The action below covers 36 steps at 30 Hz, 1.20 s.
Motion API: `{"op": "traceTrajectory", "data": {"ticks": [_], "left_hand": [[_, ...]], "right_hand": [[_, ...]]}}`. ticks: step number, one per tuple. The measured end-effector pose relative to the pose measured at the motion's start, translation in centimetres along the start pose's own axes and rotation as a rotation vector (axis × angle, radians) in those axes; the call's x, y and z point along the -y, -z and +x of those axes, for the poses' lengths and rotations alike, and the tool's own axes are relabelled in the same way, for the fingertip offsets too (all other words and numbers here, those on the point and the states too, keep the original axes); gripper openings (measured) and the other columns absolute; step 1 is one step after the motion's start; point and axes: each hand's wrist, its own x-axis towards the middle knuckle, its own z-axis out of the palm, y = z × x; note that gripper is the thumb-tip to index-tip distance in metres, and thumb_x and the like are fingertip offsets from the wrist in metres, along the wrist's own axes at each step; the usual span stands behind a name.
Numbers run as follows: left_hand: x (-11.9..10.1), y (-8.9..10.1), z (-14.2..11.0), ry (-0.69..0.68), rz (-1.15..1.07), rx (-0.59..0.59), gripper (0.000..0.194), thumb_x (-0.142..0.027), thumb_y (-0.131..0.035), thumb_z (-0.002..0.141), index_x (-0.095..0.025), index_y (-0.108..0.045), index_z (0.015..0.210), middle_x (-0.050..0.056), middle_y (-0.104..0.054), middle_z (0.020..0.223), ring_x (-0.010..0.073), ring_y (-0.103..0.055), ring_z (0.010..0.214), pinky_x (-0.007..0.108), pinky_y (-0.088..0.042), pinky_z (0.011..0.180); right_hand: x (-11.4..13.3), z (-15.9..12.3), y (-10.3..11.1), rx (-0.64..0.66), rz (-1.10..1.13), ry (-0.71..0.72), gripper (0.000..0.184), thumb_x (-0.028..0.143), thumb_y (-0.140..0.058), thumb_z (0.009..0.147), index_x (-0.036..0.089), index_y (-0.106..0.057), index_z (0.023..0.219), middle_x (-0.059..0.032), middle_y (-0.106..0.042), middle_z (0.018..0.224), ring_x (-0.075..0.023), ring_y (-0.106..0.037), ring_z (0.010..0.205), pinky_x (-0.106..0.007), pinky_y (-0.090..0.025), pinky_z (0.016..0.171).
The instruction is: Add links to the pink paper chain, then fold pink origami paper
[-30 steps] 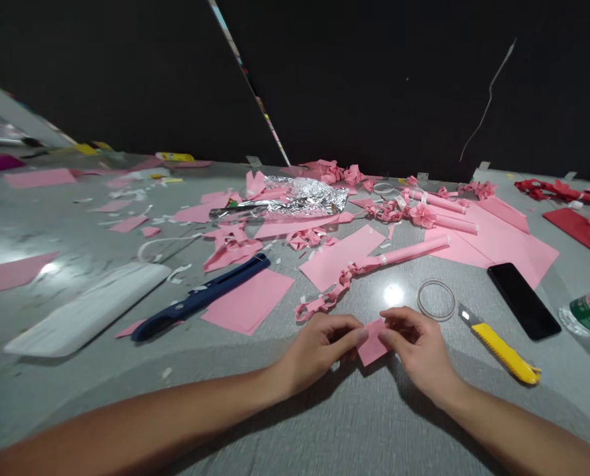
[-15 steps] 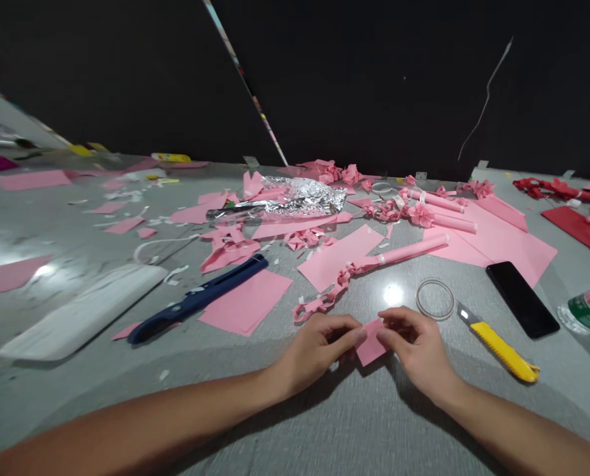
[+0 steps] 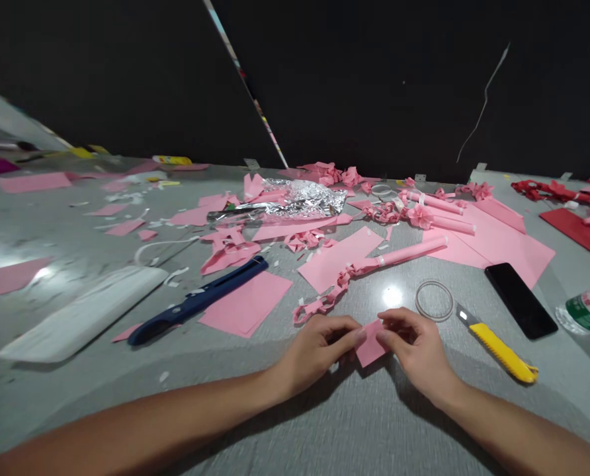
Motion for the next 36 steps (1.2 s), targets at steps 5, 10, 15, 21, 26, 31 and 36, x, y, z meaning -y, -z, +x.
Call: {"op": "traceTrajectory", "data": {"ticks": [5, 10, 15, 21, 26, 31, 36], "left_hand": [[0.08, 0.09, -0.04, 0.003, -0.004, 0.002, 0.041, -0.049, -0.061, 0.095, -0.014, -0.074, 0.078, 0.001, -0.062, 0.061, 0.013, -0.053, 0.058, 0.025, -0.036, 0.057], [-0.11, 0.05, -0.09, 0.0, -0.01, 0.001, 0.04, -0.047, -0.062, 0.095, -0.014, -0.073, 0.076, 0.0, -0.06, 0.061, 0.0125, -0.051, 0.057, 0.025, -0.036, 0.057], [-0.23, 0.05, -0.15, -0.009, -0.007, 0.005, 0.04, -0.047, -0.06, 0.096, -0.014, -0.073, 0.077, 0.0, -0.06, 0.061, 0.0124, -0.051, 0.057, 0.024, -0.035, 0.056], [0.02, 0.03, -0.08, -0.023, -0.002, 0.001, 0.04, -0.047, -0.061, 0.096, -0.014, -0.073, 0.077, 0.0, -0.061, 0.061, 0.0125, -0.052, 0.057, 0.024, -0.036, 0.056], [0.0, -0.01, -0.08, -0.02, -0.011, 0.007, 0.04, -0.047, -0.061, 0.096, -0.014, -0.074, 0.079, 0.001, -0.062, 0.062, 0.0129, -0.054, 0.059, 0.025, -0.037, 0.057], [-0.2, -0.01, -0.06, -0.007, 0.002, 0.009, 0.04, -0.047, -0.06, 0.096, -0.014, -0.073, 0.077, 0.0, -0.061, 0.061, 0.0124, -0.052, 0.058, 0.024, -0.037, 0.056], [-0.06, 0.08, -0.12, -0.012, -0.002, 0.009, 0.04, -0.048, -0.061, 0.095, -0.014, -0.074, 0.079, 0.001, -0.063, 0.062, 0.0128, -0.054, 0.058, 0.025, -0.037, 0.057]], "right_hand": [[0.11, -0.06, -0.01, 0.005, -0.016, 0.004, 0.023, 0.037, -0.084, 0.081, 0.022, -0.083, 0.098, -0.0065, -0.08, 0.088, -0.0219, -0.073, 0.079, -0.037, -0.058, 0.074], [0.11, -0.09, 0.06, 0.004, -0.041, -0.007, 0.024, 0.039, -0.083, 0.082, 0.022, -0.083, 0.099, -0.0065, -0.08, 0.088, -0.0224, -0.073, 0.079, -0.038, -0.059, 0.074], [0.15, -0.11, 0.03, 0.006, -0.048, 0.0, 0.024, 0.04, -0.083, 0.082, 0.022, -0.083, 0.099, -0.0065, -0.079, 0.088, -0.0228, -0.073, 0.078, -0.038, -0.059, 0.074], [0.06, -0.08, 0.02, 0.005, -0.015, 0.01, 0.023, 0.039, -0.084, 0.082, 0.022, -0.083, 0.098, -0.0066, -0.078, 0.087, -0.0223, -0.072, 0.078, -0.037, -0.058, 0.074], [0.01, -0.05, 0.03, 0.005, -0.014, 0.011, 0.024, 0.04, -0.085, 0.082, 0.022, -0.083, 0.098, -0.007, -0.078, 0.089, -0.0224, -0.072, 0.08, -0.037, -0.058, 0.075], [0.21, -0.04, -0.01, 0.0, -0.032, 0.014, 0.023, 0.04, -0.084, 0.081, 0.022, -0.083, 0.097, -0.0063, -0.078, 0.088, -0.0226, -0.072, 0.08, -0.037, -0.058, 0.074], [0.27, -0.06, -0.04, -0.002, -0.046, 0.014, 0.023, 0.04, -0.083, 0.081, 0.022, -0.083, 0.096, -0.0066, -0.079, 0.087, -0.0229, -0.072, 0.078, -0.038, -0.058, 0.073]]}}
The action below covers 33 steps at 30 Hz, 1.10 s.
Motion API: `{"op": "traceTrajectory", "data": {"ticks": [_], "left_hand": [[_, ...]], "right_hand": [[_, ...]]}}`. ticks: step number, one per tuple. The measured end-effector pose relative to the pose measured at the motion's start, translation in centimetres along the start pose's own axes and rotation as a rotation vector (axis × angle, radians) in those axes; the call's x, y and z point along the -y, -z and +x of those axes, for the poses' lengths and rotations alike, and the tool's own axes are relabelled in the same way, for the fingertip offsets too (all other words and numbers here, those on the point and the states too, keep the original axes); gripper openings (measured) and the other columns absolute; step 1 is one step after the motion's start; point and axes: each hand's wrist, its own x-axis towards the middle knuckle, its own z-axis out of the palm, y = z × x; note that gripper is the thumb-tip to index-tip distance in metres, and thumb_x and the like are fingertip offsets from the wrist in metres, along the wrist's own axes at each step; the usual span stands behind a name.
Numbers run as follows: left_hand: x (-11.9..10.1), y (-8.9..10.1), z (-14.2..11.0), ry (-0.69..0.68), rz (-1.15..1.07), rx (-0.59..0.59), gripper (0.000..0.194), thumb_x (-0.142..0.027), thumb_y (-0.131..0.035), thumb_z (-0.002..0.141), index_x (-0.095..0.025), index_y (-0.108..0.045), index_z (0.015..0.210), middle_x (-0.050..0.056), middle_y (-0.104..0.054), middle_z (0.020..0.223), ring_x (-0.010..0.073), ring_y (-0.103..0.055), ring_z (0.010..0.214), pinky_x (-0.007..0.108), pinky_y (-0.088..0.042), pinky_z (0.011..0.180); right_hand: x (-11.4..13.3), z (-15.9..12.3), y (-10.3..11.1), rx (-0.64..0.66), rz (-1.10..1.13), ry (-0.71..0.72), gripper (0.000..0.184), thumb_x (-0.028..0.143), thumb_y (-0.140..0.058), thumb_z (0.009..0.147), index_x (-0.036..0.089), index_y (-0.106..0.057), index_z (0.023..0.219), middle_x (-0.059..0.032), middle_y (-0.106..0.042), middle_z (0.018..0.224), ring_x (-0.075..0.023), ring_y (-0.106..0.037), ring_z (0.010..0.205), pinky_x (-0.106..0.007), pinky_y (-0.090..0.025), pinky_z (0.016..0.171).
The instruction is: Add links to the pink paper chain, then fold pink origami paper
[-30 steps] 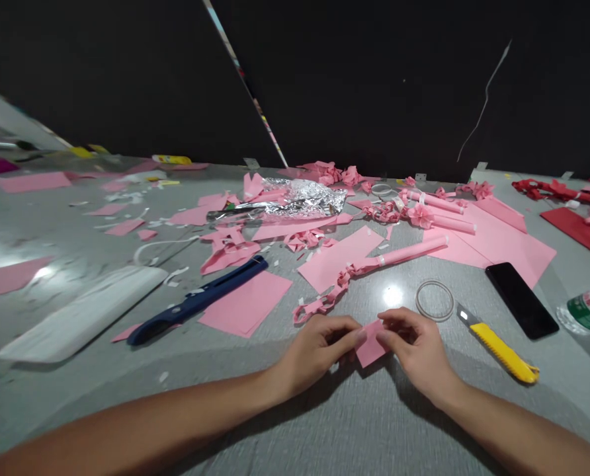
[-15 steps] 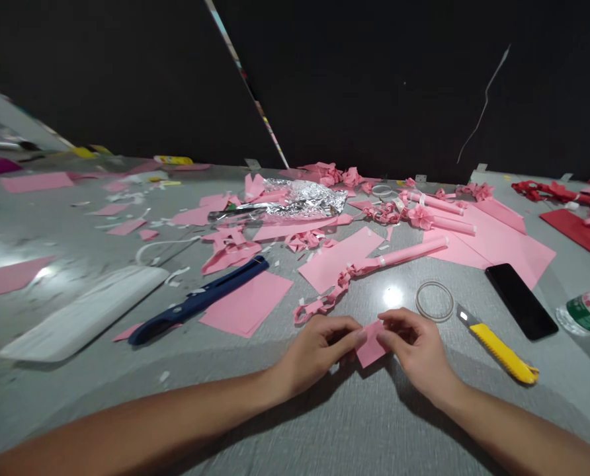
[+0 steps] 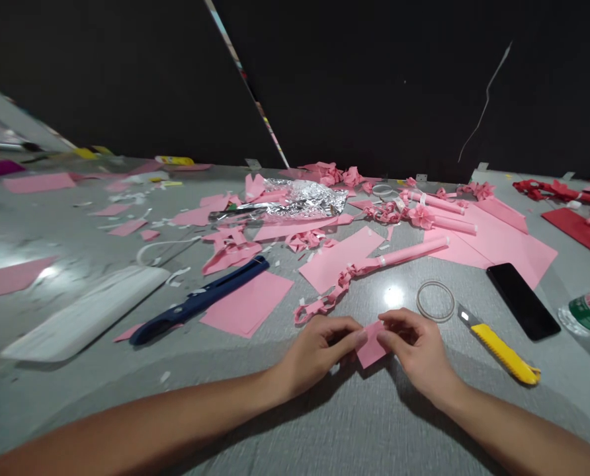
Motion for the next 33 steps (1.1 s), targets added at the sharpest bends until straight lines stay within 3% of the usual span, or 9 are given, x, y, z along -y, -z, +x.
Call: {"op": "traceTrajectory", "data": {"ticks": [18, 33], "left_hand": [[-0.24, 0.02, 0.03, -0.008, 0.024, -0.003, 0.041, -0.049, -0.061, 0.096, -0.015, -0.074, 0.077, 0.001, -0.062, 0.061, 0.0131, -0.053, 0.058, 0.024, -0.037, 0.055], [-0.21, 0.0, 0.0, -0.014, 0.007, 0.004, 0.038, -0.045, -0.06, 0.096, -0.014, -0.073, 0.078, 0.0, -0.062, 0.062, 0.013, -0.053, 0.058, 0.024, -0.037, 0.057]], "right_hand": [[0.09, 0.06, -0.08, -0.008, -0.006, 0.004, 0.026, 0.044, -0.084, 0.08, 0.022, -0.082, 0.094, -0.0069, -0.079, 0.086, -0.0235, -0.073, 0.078, -0.038, -0.06, 0.073], [0.13, 0.01, 0.0, 0.004, -0.01, 0.007, 0.021, 0.038, -0.083, 0.081, 0.023, -0.082, 0.095, -0.0058, -0.079, 0.086, -0.0225, -0.072, 0.077, -0.037, -0.058, 0.072]]}}
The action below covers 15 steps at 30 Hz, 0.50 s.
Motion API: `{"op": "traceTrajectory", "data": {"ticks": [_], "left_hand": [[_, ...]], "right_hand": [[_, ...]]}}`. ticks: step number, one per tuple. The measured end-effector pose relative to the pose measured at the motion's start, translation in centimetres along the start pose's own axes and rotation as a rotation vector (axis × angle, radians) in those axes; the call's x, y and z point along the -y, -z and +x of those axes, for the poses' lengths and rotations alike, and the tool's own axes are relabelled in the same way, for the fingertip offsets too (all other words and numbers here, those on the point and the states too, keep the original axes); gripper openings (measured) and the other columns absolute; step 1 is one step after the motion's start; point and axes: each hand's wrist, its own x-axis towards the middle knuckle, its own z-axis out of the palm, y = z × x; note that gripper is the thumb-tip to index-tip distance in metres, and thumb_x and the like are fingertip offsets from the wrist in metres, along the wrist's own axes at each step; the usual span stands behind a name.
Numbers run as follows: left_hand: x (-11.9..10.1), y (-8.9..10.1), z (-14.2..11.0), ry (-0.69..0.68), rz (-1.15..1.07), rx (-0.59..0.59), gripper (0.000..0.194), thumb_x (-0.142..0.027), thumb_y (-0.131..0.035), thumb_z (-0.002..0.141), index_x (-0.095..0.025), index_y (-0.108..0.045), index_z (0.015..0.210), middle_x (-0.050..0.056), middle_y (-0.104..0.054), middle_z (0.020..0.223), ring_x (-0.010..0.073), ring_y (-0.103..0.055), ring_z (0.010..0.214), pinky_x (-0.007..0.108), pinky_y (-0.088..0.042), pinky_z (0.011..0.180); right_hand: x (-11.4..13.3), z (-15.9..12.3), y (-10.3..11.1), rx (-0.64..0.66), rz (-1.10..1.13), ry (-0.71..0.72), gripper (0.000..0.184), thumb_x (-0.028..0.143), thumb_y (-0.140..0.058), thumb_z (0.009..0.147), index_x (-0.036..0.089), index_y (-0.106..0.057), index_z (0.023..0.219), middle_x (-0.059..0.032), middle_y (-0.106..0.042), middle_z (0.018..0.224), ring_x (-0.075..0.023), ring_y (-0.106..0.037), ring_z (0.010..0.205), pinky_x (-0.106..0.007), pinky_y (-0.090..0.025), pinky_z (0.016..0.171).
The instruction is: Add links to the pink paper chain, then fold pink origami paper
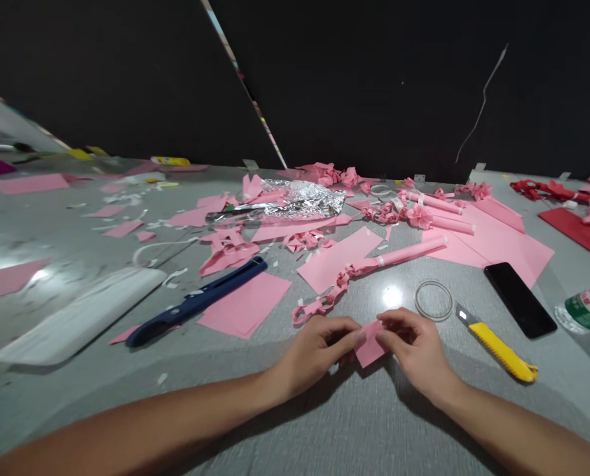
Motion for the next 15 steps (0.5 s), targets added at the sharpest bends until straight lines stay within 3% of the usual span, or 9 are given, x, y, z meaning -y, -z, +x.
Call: {"op": "traceTrajectory", "data": {"ticks": [15], "left_hand": [[0.45, 0.01, 0.14, 0.01, -0.029, -0.002, 0.04, -0.048, -0.061, 0.097, -0.014, -0.073, 0.078, 0.0, -0.061, 0.062, 0.0132, -0.053, 0.059, 0.025, -0.037, 0.058]], "right_hand": [[-0.38, 0.01, 0.02, 0.006, 0.048, -0.001, 0.02, 0.036, -0.085, 0.082, 0.022, -0.083, 0.096, -0.0062, -0.08, 0.087, -0.0212, -0.073, 0.077, -0.035, -0.058, 0.072]]}}
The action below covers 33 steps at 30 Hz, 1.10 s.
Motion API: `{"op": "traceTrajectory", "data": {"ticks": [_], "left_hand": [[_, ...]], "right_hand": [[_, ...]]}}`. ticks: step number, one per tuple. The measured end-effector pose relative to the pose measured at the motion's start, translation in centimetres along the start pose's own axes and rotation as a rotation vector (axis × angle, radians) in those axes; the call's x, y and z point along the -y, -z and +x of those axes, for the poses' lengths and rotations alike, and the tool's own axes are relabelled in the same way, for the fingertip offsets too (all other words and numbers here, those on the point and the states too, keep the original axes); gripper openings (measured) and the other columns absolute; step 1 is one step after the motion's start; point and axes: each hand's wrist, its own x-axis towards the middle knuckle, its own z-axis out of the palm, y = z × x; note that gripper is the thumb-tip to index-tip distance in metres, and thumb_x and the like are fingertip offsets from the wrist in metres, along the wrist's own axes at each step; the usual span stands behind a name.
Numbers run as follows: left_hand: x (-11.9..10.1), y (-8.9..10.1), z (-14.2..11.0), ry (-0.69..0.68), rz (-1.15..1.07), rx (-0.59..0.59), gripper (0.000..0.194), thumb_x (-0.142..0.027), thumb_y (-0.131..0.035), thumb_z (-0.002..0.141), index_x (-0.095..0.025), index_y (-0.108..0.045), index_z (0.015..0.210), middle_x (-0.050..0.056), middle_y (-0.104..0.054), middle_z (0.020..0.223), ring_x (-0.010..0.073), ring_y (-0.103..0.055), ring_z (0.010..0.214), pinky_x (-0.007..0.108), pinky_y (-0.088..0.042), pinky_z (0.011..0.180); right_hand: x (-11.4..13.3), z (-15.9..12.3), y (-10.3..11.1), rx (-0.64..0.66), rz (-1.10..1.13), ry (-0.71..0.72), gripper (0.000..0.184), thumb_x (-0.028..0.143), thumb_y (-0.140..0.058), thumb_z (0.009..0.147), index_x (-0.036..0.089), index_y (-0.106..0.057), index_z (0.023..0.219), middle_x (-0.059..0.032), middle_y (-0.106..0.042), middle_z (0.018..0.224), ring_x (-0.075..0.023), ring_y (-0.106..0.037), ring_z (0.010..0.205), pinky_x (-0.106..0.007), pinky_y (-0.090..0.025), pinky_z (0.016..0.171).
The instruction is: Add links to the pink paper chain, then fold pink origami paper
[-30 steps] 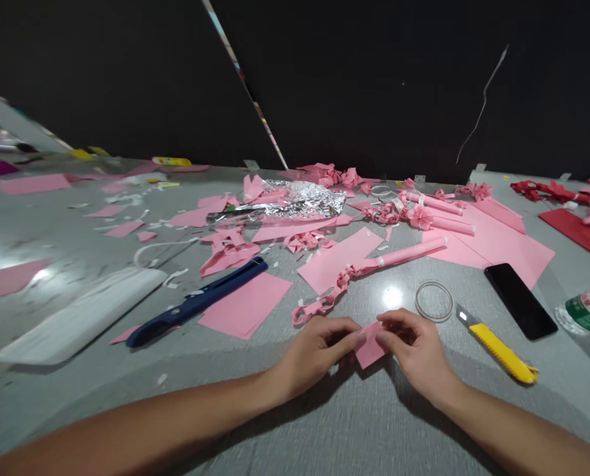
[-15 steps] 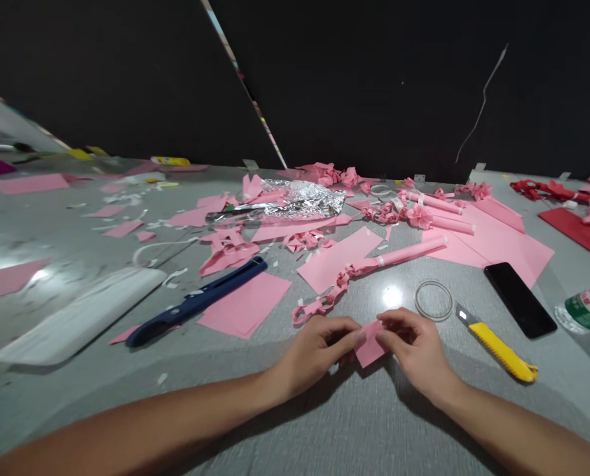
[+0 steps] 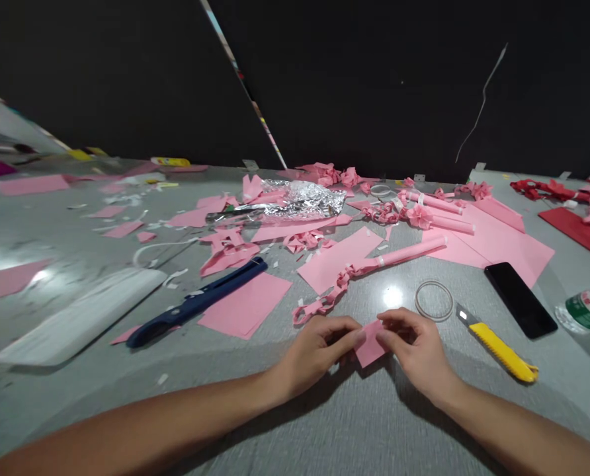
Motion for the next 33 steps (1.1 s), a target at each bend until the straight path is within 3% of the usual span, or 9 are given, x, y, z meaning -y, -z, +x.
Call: {"op": "traceTrajectory", "data": {"ticks": [8, 11, 14, 17, 21, 26, 33], "left_hand": [[-0.2, -0.1, 0.1, -0.059, 0.0, -0.008, 0.028, -0.04, -0.069, 0.093, -0.015, -0.076, 0.101, 0.002, -0.069, 0.076, 0.0145, -0.056, 0.066, 0.026, -0.04, 0.063], [-0.2, -0.2, -0.1, -0.143, 0.103, -0.052, 0.016, -0.03, -0.069, 0.092, -0.015, -0.074, 0.088, 0.002, -0.067, 0.076, 0.015, -0.056, 0.07, 0.026, -0.038, 0.065], [-0.3, -0.3, -0.4, -0.288, 0.159, -0.115, 0.013, -0.026, -0.067, 0.093, -0.016, -0.074, 0.089, 0.003, -0.064, 0.08, 0.0155, -0.057, 0.074, 0.026, -0.041, 0.068], [-0.2, -0.5, -0.6, -0.392, 0.158, -0.116, 0.011, -0.026, -0.068, 0.092, -0.015, -0.074, 0.093, 0.003, -0.063, 0.086, 0.0146, -0.056, 0.074, 0.025, -0.043, 0.068], [0.0, -0.5, -0.5, -0.349, 0.144, -0.106, 0.015, -0.03, -0.075, 0.089, -0.016, -0.075, 0.094, 0.004, -0.065, 0.094, 0.0124, -0.054, 0.071, 0.023, -0.043, 0.066], [0.3, -0.7, -0.7, -0.185, 0.134, -0.092, 0.017, -0.023, -0.064, 0.096, -0.016, -0.079, 0.102, 0.0, -0.067, 0.075, 0.0124, -0.054, 0.067, 0.022, -0.039, 0.063], [0.5, -0.8, -0.6, -0.202, 0.104, -0.077, 0.02, -0.023, -0.066, 0.094, -0.016, -0.083, 0.102, 0.003, -0.078, 0.082, 0.0128, -0.06, 0.068, 0.023, -0.041, 0.065]], "right_hand": [[-0.3, 0.1, 0.3, -0.041, 0.02, 0.024, 0.027, 0.04, -0.085, 0.083, 0.021, -0.082, 0.103, -0.0077, -0.079, 0.091, -0.0228, -0.074, 0.083, -0.036, -0.059, 0.076], [-0.2, -0.1, 0.4, 0.05, -0.01, 0.029, 0.028, 0.04, -0.083, 0.086, 0.022, -0.081, 0.108, -0.0072, -0.079, 0.093, -0.0224, -0.074, 0.083, -0.033, -0.059, 0.074], [0.1, -0.5, 0.4, 0.211, -0.123, 0.069, 0.018, 0.04, -0.077, 0.094, 0.023, -0.082, 0.098, -0.0054, -0.076, 0.087, -0.02, -0.072, 0.077, -0.029, -0.057, 0.068], [-0.1, -0.7, 0.7, 0.184, -0.188, 0.175, 0.021, 0.043, -0.074, 0.097, 0.025, -0.083, 0.09, -0.0045, -0.075, 0.08, -0.0188, -0.07, 0.072, -0.026, -0.057, 0.065], [-0.8, -0.4, 1.4, 0.159, -0.161, 0.206, 0.021, 0.047, -0.074, 0.097, 0.028, -0.083, 0.096, -0.0071, -0.079, 0.089, -0.0216, -0.075, 0.077, -0.027, -0.063, 0.068], [-1.1, 0.0, 1.7, 0.21, -0.201, 0.2, 0.022, 0.048, -0.074, 0.097, 0.029, -0.085, 0.102, -0.0072, -0.081, 0.091, -0.0222, -0.077, 0.078, -0.026, -0.064, 0.067], [-0.4, 0.0, 1.0, 0.208, -0.186, 0.249, 0.028, 0.046, -0.068, 0.101, 0.025, -0.082, 0.089, -0.0039, -0.073, 0.075, -0.0187, -0.07, 0.069, -0.026, -0.059, 0.065]]}}
